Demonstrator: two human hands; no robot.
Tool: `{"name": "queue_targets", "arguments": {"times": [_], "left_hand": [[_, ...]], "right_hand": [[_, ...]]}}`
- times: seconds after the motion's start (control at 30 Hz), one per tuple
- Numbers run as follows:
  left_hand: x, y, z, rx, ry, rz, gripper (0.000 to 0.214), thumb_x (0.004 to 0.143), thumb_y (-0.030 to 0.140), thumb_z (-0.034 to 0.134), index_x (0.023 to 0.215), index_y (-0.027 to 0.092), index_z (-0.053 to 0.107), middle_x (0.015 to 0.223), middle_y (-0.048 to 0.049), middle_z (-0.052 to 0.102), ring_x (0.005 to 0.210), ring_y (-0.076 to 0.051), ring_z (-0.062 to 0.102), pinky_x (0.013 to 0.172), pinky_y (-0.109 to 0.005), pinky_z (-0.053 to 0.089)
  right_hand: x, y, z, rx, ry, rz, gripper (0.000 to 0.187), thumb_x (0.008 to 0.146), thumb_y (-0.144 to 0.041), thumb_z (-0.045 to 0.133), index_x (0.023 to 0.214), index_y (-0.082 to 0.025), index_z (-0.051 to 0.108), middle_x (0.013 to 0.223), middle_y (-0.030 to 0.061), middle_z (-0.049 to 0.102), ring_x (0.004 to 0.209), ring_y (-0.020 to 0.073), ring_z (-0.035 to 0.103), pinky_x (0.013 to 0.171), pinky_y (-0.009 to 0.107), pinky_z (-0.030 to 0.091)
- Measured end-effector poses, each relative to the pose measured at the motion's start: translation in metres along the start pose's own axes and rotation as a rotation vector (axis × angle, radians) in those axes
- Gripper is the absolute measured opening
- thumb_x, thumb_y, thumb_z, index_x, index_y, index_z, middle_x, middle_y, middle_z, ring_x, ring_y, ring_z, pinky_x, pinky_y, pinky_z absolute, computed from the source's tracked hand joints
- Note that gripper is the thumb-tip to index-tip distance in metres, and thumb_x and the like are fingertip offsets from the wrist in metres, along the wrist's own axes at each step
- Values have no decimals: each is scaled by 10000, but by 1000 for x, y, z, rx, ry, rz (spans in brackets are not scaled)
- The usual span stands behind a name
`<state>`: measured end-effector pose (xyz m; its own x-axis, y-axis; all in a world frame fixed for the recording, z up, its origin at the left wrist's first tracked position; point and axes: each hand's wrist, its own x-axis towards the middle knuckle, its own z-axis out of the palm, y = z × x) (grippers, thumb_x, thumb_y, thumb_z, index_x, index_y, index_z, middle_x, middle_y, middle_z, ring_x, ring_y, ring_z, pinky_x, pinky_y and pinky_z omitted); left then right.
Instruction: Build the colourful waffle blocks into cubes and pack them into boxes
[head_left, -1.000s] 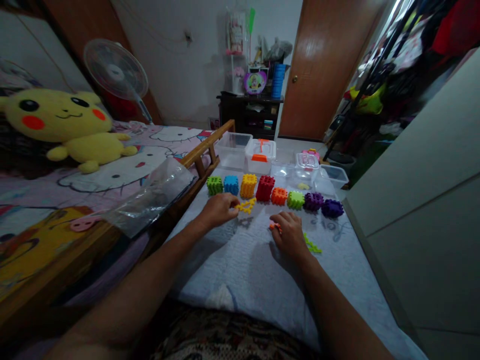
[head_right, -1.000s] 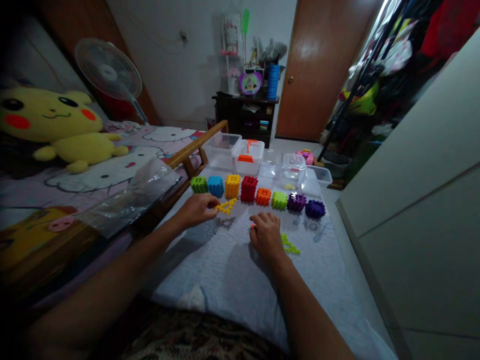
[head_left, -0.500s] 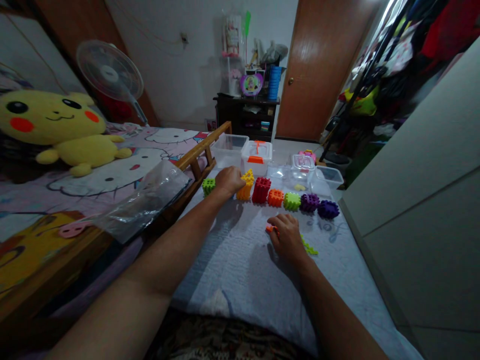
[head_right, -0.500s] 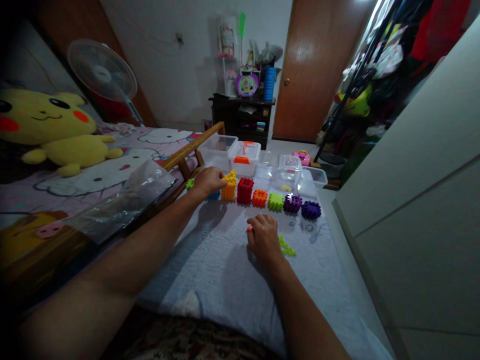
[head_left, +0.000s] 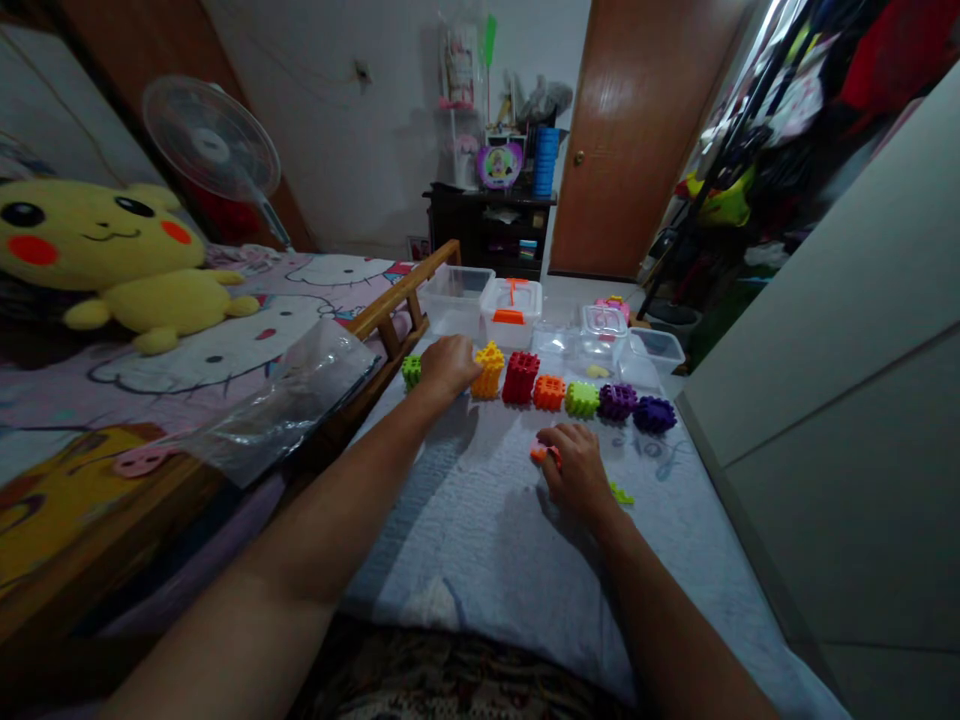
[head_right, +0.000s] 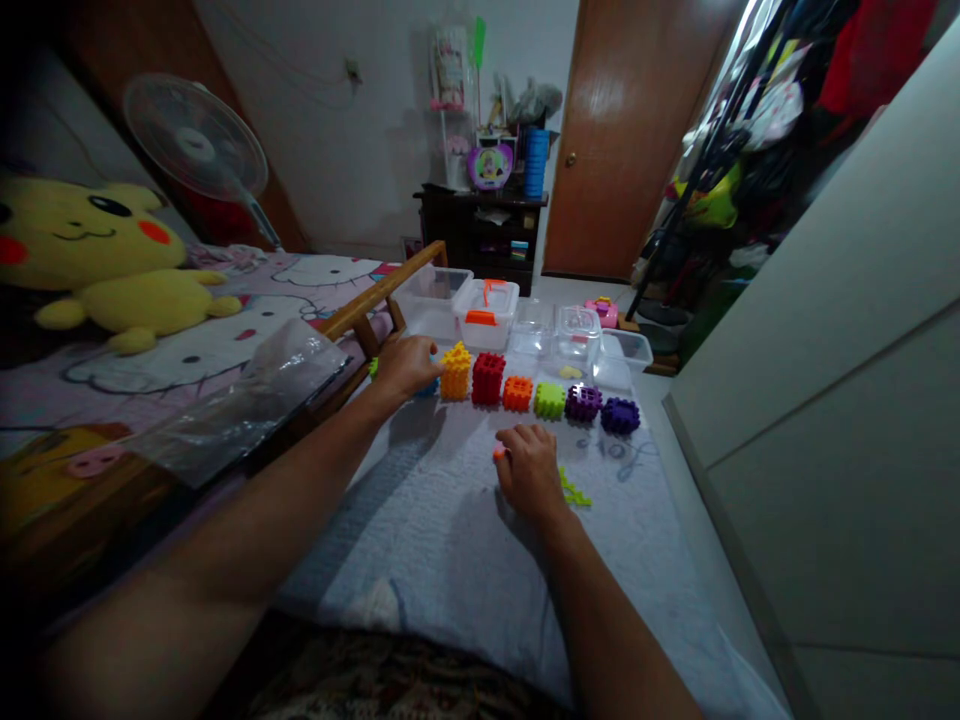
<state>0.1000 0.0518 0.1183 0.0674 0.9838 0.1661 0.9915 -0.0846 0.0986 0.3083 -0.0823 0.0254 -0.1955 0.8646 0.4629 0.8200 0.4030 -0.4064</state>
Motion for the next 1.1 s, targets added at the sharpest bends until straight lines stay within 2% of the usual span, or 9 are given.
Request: {"name": "queue_targets", "arguments": {"times": [0.13, 0.2, 0.3, 0.4, 0.47, 0.57, 0.73, 0.9, 1.1], "left_hand": [[-35, 0, -4, -47, 145, 131, 314, 845, 301, 581, 1116, 165, 662, 1036, -113, 719, 971, -261, 657, 861, -353, 488], [-59, 5, 0, -92, 158, 239, 268, 870, 281, 561, 1096, 171, 652, 1039, -97, 705, 979, -241, 638, 891, -347, 470], [-91, 15, 19, -174, -10, 362, 256, 859, 266, 592, 1087, 171, 657, 1017, -87, 691, 970, -232, 625, 877, -336, 473], [-109, 25, 45, -241, -198, 434, 303, 821, 270, 648, 1104, 162, 658, 1046, -96, 671, 1012, -248, 607, 909, -351, 469], [-113, 29, 59, -274, -241, 439, 297, 819, 257, 644, 1098, 155, 662, 1060, -108, 656, 1025, -262, 594, 919, -368, 467], [-116, 34, 73, -335, -205, 445, 265, 822, 237, 626, 1075, 168, 666, 1051, -109, 637, 1026, -268, 577, 927, -381, 462], [-119, 36, 89, -479, -92, 486, 250, 835, 217, 609, 1078, 187, 660, 1050, -89, 608, 1031, -246, 551, 944, -372, 456], [-121, 34, 101, -528, -44, 519, 230, 852, 229, 612, 1069, 177, 666, 1053, -89, 601, 1024, -235, 545, 933, -368, 455], [-119, 27, 102, -575, -38, 444, 124, 873, 253, 619, 950, 186, 690, 957, -67, 617, 979, -220, 561, 908, -352, 456]], "right_hand": [[6, 16, -13, 65, 107, 60, 213, 834, -139, 489, 936, -171, 673, 889, 91, 678, 859, 236, 559, 815, 366, 408], [9, 26, -23, 121, 154, 127, 200, 842, -188, 494, 936, -163, 669, 888, 94, 683, 831, 224, 586, 792, 348, 435], [11, 39, -37, 176, 131, 246, 159, 827, -243, 514, 855, -171, 653, 802, 61, 669, 714, 187, 598, 695, 300, 439], [11, 47, -44, 150, -14, 310, 127, 815, -241, 522, 761, -188, 623, 669, 12, 617, 608, 154, 557, 614, 269, 394], [10, 49, -45, 125, -148, 304, 124, 813, -234, 536, 721, -190, 605, 634, -4, 594, 580, 139, 531, 595, 260, 370], [8, 46, -42, 101, -296, 245, 114, 815, -266, 591, 741, -182, 611, 682, -2, 607, 605, 132, 524, 598, 251, 364], [4, 35, -25, 56, -373, 114, 248, 748, -242, 687, 982, -163, 662, 806, 22, 644, 705, 152, 548, 667, 262, 394], [1, 24, -11, 32, -330, 77, 282, 759, -146, 634, 1040, -148, 646, 890, 60, 643, 813, 180, 564, 758, 288, 415], [3, 27, -7, 142, -242, 49, 207, 781, -170, 649, 986, -174, 615, 932, 47, 637, 870, 181, 559, 809, 303, 425]]}}
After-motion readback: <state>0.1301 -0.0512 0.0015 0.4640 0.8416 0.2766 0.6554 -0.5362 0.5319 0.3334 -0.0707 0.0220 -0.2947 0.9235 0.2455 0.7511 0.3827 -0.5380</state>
